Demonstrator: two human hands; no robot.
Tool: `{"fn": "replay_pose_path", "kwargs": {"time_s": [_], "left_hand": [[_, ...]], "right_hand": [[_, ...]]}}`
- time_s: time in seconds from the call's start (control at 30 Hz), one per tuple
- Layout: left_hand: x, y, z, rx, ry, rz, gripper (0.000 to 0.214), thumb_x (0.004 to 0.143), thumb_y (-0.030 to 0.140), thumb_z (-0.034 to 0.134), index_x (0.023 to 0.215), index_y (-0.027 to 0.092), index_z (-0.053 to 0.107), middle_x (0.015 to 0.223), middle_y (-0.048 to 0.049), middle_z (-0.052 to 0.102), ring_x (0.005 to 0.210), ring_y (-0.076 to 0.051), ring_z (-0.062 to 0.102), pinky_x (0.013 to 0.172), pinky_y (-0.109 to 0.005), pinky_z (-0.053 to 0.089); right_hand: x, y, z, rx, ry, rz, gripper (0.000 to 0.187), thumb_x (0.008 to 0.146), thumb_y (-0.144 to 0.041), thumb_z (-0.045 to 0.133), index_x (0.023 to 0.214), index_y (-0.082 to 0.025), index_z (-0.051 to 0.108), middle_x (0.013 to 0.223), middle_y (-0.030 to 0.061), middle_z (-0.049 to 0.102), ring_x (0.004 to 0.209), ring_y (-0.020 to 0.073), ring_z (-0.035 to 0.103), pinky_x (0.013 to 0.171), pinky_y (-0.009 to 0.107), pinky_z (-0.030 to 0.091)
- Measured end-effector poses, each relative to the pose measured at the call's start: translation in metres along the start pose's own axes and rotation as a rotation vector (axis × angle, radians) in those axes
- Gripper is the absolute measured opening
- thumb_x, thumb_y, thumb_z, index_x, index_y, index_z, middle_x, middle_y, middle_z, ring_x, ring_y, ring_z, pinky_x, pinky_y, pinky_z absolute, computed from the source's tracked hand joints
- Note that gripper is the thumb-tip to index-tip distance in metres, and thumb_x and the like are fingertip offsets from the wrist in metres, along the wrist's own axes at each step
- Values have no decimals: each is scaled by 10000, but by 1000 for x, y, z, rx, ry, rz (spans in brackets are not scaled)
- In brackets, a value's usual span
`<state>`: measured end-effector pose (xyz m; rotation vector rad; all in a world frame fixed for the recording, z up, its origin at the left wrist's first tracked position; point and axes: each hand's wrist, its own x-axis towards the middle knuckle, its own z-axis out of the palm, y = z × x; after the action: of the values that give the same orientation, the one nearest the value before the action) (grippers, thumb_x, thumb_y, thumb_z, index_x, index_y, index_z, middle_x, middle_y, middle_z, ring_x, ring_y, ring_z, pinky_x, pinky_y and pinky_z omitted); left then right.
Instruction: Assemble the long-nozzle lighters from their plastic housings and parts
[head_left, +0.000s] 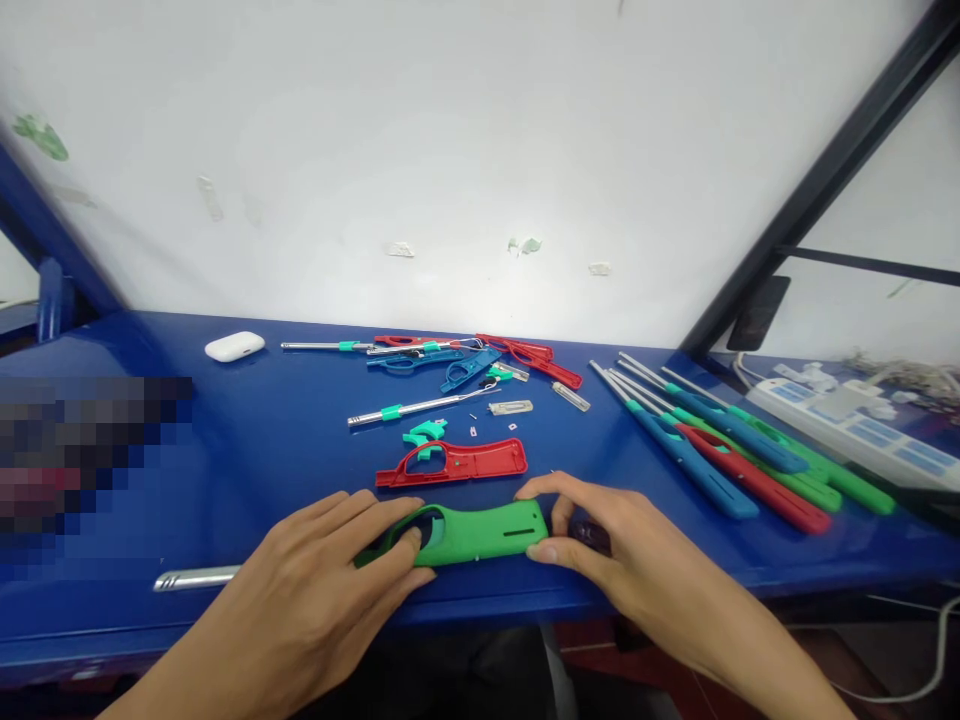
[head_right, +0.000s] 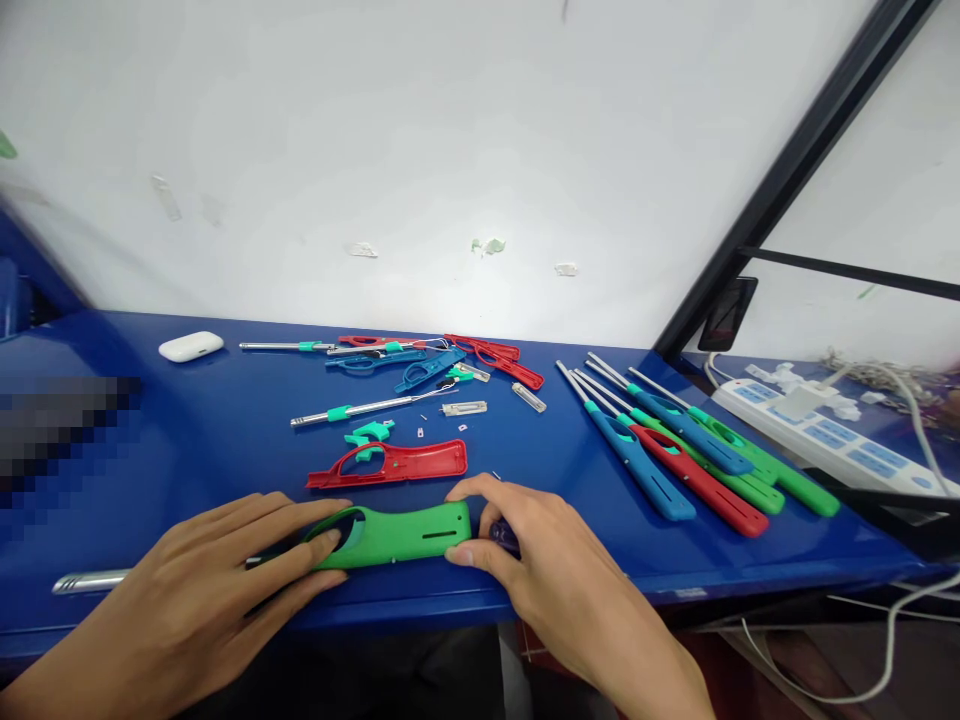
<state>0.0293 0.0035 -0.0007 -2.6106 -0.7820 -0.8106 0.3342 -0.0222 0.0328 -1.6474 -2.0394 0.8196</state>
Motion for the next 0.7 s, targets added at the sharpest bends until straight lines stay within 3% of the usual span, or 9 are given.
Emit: {"fn": "replay_pose_path", "kwargs": {"time_s": [0.2,0.33,0.53,0.7], "left_hand": [[13,5,-11,56,0,51,415,1149,221,320,1071,235,727,1124,-25,807,875,-212,767,823,-386,573],[16,8,-14,72,-32,32,437,1127,166,310,1096,229,741,1173,-25,803,923,-235,767,844,-416,566],[17,9,-12,26,-23,-3,410,1127,189,344,1040,219,743,1141,-15,809,929,-221,720,876,-379,537],[20,10,-13,57,-49,-9,434,1132,171,304,1041,223,726,1075,-17,804,903,-226,689,849,-361,527]], "right_hand": [[3,4,1,-19,33,-54,259,969,-264,735,1195,-363,656,1030,-45,699,970,188,691,922,282,485],[-2,5,2,-89,45,-41,267,984,-297,721,1225,-388,652,1157,-22,698,1081,228,692,1000,347,510],[-6,-6,12,-212,89,-91,526,931,-377,803,1392,-489,577,1413,-30,595,1068,239,723,1003,406,563],[3,-18,20,-274,45,-215,328,1035,-359,674,1351,-435,630,1313,-19,654,950,223,755,896,392,606]]}}
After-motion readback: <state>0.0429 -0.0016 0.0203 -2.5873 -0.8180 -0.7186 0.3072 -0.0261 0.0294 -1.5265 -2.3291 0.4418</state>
